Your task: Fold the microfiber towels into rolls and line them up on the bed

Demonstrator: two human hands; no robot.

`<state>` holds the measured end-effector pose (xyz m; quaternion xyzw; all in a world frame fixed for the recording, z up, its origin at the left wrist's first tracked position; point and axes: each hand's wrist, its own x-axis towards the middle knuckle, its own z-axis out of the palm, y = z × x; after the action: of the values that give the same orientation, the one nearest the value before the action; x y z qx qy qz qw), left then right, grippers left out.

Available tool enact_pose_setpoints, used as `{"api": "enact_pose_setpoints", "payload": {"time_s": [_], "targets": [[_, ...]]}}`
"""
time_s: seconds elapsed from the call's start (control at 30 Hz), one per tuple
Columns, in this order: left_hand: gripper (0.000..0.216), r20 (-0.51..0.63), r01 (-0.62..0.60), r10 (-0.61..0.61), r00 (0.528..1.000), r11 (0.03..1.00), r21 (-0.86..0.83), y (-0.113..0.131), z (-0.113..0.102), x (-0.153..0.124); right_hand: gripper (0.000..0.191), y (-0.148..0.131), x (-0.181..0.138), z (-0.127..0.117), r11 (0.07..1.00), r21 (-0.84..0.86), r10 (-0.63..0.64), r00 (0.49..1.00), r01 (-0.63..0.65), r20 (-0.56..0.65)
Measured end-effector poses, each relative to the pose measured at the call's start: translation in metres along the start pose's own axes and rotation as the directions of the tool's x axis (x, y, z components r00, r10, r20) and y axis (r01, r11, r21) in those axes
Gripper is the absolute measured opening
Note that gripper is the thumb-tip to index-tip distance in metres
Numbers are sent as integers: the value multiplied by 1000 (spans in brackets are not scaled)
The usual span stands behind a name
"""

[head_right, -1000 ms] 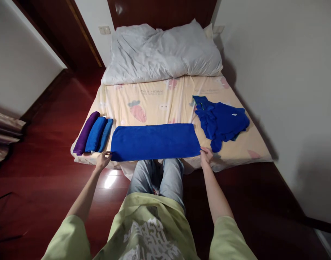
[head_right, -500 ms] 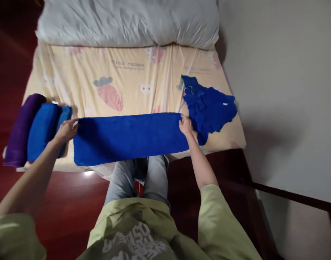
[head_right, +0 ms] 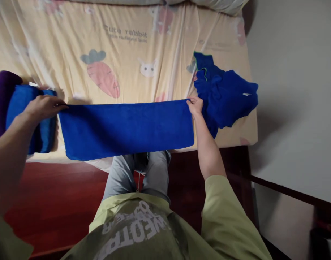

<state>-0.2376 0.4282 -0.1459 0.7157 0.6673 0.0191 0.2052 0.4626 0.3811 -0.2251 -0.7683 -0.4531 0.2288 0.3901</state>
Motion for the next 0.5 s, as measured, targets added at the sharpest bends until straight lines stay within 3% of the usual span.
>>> {"api": "enact_pose_setpoints", "payload": {"time_s": [0.1,0.3,0.5], "targets": [[66,-142,22,-21,990,1000,4,10,-6,4,16,4,12,-4,998,-6,-57,992,56,-114],[45,-244,128,-137,960,990,-55,46,1,8,21,2,23,-5,972,-183,-186,959,148,-215],[48,-260,169,-200,945,976,-135,52,25,12,26,-5,21,18,959,-284,-29,981,-27,-194]]}}
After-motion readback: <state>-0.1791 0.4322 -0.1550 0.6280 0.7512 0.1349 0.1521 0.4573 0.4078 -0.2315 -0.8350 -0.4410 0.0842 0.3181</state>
